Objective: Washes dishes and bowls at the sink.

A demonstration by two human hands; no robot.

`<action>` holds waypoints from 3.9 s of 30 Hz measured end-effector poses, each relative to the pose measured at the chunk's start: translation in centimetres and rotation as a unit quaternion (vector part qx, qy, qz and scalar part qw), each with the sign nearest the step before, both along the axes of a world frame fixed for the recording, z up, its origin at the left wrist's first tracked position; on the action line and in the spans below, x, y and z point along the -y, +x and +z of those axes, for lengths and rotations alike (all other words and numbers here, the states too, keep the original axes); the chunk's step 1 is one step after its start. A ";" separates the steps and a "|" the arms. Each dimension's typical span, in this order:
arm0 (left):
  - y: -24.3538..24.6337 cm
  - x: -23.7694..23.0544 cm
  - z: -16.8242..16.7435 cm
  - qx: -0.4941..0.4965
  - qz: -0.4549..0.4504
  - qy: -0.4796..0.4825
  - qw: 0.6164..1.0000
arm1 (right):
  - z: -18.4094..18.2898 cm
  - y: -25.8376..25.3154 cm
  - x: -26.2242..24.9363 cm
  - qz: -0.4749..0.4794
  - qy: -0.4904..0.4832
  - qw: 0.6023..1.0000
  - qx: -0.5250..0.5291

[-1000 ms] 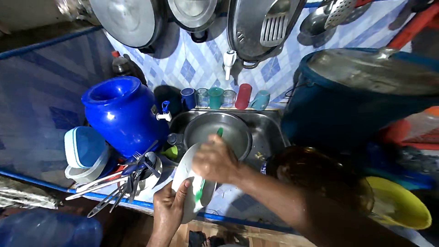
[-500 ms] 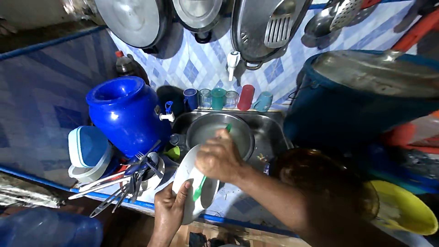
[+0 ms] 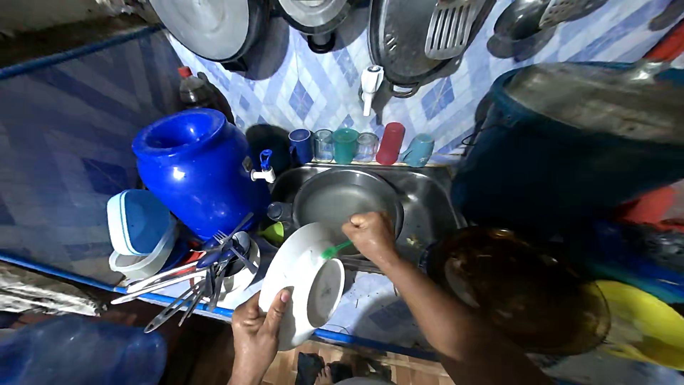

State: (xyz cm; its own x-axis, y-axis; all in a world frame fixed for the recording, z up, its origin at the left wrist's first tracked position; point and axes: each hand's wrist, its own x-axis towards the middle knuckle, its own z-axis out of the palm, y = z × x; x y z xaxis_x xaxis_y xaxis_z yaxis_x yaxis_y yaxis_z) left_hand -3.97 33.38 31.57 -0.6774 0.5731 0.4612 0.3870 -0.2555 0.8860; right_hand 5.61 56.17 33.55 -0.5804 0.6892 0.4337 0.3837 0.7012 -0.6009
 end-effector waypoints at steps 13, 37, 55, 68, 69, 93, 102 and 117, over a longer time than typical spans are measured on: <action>-0.9 0.8 -1.8 -0.010 -0.021 0.040 0.999 | -0.8 -0.4 2.1 -0.013 -0.084 0.996 -0.007; 0.1 0.6 -1.2 0.032 -0.040 0.015 0.999 | 1.8 -2.9 3.4 0.045 -0.030 0.998 -0.042; 0.6 -1.4 0.2 -0.107 0.076 -0.022 0.991 | 1.6 -0.7 -0.2 0.013 0.273 0.954 -0.120; 0.5 -1.7 0.6 -0.101 0.097 -0.025 0.990 | 1.1 -1.4 2.2 0.110 0.274 0.947 -0.122; 0.5 -1.6 0.6 -0.101 0.091 -0.027 0.990 | 1.3 -1.6 2.2 0.130 0.281 0.943 -0.122; -0.1 -0.6 -1.2 -0.111 0.074 0.014 0.991 | -0.4 1.4 -2.1 -0.003 -0.013 0.997 0.074; 0.3 -1.7 0.2 -0.086 0.078 -0.018 0.993 | 2.4 -3.4 5.1 0.124 0.262 0.942 -0.167; 0.4 -1.2 0.1 -0.078 0.108 -0.032 0.991 | 1.1 -3.4 0.0 0.001 0.254 0.944 -0.208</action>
